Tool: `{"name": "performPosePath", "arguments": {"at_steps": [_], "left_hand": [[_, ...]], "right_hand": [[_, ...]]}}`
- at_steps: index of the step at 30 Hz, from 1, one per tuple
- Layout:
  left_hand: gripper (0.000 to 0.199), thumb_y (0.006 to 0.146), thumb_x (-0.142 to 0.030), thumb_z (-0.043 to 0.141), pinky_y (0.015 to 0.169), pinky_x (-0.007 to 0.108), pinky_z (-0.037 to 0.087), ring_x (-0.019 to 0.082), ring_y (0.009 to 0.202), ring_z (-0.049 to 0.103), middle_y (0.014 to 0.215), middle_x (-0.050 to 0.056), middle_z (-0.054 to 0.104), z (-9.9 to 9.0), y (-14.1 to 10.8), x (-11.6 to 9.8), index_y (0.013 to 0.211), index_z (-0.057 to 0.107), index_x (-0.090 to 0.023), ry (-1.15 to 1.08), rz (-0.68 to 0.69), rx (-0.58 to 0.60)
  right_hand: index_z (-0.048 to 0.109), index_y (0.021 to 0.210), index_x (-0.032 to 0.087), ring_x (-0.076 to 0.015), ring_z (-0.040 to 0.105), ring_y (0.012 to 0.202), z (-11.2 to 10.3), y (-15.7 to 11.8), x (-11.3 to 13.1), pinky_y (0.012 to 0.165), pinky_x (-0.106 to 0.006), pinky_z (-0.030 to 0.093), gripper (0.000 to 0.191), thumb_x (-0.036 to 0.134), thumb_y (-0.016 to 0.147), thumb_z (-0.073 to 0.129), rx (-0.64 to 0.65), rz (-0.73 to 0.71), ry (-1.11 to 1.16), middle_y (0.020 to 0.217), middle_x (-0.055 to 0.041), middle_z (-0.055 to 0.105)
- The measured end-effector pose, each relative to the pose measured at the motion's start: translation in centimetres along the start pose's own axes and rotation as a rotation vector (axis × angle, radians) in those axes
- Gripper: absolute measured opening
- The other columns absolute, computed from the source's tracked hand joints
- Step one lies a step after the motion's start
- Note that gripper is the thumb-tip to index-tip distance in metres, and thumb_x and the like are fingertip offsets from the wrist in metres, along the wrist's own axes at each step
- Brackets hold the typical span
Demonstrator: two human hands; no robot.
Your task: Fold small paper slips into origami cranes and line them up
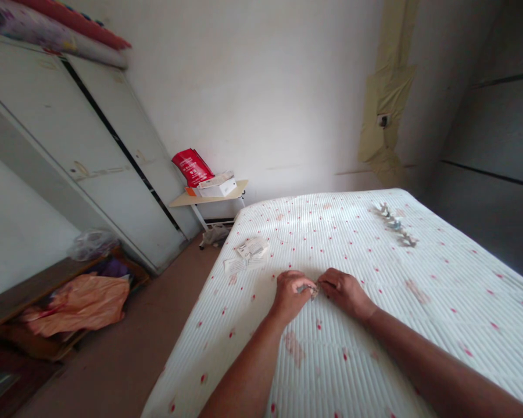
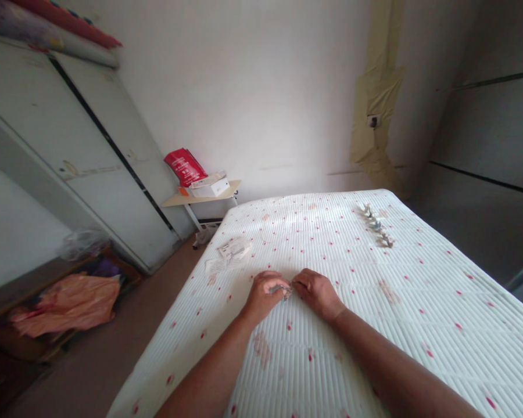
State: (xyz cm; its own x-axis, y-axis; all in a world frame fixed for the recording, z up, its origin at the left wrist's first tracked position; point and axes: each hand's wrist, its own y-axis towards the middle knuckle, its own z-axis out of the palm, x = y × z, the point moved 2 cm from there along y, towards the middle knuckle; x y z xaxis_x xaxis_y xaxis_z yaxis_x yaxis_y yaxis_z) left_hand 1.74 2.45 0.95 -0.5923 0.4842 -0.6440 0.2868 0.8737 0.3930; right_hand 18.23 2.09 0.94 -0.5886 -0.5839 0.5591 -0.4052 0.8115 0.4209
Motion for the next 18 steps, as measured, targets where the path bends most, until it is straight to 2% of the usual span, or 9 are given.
{"name": "performPosePath", "arguments": {"at_steps": [10, 18], "left_hand": [[0.024, 0.065, -0.006, 0.058, 0.091, 0.033, 0.038, 0.017, 0.092, 0.059, 0.077, -0.004, 0.071, -0.03, -0.12, -0.24, 0.071, 0.071, -0.026, 0.001, 0.037, -0.026], [0.023, 0.065, -0.007, 0.058, 0.089, 0.032, 0.039, 0.017, 0.089, 0.059, 0.074, -0.004, 0.071, 0.06, -0.05, -0.26, 0.071, 0.071, -0.025, 0.004, 0.055, -0.028]], "right_hand": [[0.066, 0.076, 0.018, -0.0146, 0.058, 0.069, -0.41, 0.11, 0.49, 0.063, -0.024, 0.043, 0.029, 0.027, 0.088, 0.041, 0.02, 0.028, 0.031, 0.071, -0.0041, 0.063], [0.063, 0.067, 0.017, -0.0127, 0.056, 0.063, -0.2, 0.16, 0.35, 0.058, -0.022, 0.041, 0.032, 0.022, 0.088, 0.039, -0.001, 0.009, -0.015, 0.066, -0.0027, 0.06]]}}
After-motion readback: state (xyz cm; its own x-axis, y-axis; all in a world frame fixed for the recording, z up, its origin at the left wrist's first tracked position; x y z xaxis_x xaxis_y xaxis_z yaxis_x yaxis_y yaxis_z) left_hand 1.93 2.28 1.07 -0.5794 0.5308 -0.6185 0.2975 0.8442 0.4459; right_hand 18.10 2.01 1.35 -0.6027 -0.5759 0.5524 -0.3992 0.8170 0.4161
